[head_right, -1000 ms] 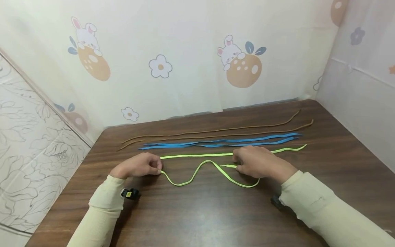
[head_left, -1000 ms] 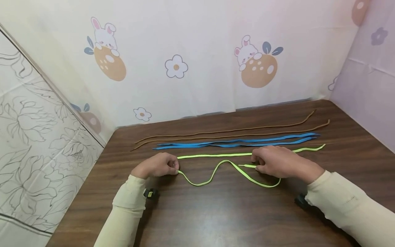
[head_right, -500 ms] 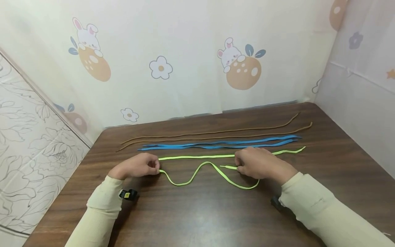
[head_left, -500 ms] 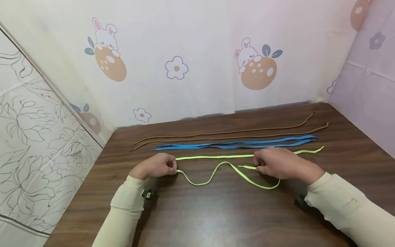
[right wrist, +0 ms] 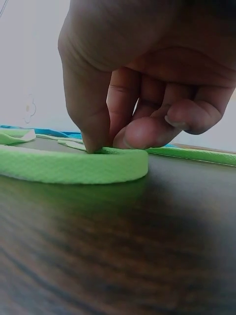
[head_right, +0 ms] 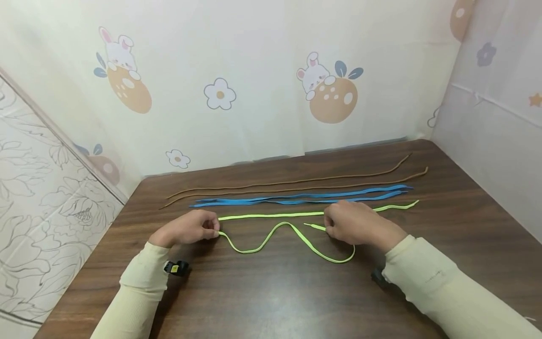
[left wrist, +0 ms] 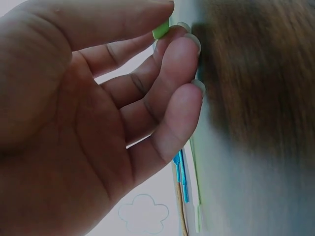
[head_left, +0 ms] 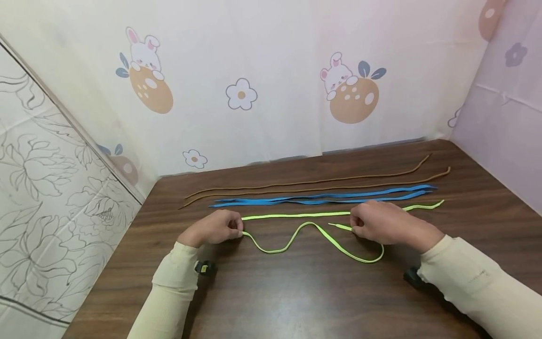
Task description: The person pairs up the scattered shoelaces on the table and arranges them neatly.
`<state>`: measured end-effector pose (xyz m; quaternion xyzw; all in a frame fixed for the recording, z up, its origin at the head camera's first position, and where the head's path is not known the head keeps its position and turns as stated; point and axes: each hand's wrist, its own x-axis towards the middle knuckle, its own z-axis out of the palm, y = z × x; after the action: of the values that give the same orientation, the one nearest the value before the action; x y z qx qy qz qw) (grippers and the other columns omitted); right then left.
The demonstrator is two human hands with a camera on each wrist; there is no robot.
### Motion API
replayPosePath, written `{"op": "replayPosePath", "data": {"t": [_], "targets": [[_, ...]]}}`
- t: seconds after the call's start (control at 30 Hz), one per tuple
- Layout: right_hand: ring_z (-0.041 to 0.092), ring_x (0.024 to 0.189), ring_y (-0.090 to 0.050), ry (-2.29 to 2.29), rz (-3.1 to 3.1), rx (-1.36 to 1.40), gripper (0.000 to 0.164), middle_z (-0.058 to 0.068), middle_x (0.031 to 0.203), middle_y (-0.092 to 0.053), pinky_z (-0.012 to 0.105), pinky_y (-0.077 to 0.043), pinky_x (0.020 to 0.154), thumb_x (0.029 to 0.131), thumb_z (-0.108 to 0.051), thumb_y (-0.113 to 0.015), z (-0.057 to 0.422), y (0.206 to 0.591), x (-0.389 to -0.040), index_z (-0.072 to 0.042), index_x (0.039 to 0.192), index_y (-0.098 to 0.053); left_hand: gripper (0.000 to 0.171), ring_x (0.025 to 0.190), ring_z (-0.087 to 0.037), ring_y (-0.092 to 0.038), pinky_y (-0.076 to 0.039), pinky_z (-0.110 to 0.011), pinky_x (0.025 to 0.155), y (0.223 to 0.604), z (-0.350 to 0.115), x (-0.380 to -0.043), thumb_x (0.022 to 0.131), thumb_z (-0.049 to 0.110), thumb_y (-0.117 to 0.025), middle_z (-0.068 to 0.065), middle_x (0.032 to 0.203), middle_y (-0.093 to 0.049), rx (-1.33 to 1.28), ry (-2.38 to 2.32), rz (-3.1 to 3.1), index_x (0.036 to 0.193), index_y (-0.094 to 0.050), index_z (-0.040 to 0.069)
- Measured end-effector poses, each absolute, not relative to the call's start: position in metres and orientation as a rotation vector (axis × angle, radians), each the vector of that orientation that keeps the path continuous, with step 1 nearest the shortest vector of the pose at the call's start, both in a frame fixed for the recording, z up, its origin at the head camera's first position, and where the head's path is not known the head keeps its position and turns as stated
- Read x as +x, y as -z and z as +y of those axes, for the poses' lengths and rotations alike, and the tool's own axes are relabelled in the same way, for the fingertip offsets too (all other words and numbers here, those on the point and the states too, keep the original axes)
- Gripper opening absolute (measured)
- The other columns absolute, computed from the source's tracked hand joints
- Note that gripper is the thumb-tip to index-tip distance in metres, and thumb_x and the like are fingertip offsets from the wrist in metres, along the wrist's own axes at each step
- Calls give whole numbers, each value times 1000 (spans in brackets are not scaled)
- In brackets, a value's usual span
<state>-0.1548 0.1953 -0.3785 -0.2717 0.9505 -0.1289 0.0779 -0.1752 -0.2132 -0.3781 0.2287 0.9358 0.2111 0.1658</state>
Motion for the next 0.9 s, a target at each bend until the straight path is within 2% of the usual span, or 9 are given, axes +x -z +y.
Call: {"op": "replayPosePath", "data": {"t": [0.2,0.63,0.9], "targets": [[8,52,-41,372,2853,-802,20,-9,60,-46,28,-32,49,87,-17,-59,196,378,-153,-24,69,-53,7,64,-13,-51,-44,-30,57,380,-213,-176,86,13,-65,2,72,-57,634,-643,2665,85,-59,16],[7,48,-36,345,2870,-786,24,-9,54,-42,27,-28,46,84,-15,-58,189,380,-149,-23,63,-50,20,66,-14,-55,-45,-32,62,375,-215,-171,82,12,-70,1,76,-59,554,-671,2699,95,-55,10],[9,48,-14,307,2931,-709,36,-10,49,-16,28,-12,45,70,-5,-54,184,376,-144,-22,48,-31,11,63,-12,-57,-46,-31,58,377,-219,-176,83,14,-69,3,71,-60,557,-700,2731,91,-61,11]]}}
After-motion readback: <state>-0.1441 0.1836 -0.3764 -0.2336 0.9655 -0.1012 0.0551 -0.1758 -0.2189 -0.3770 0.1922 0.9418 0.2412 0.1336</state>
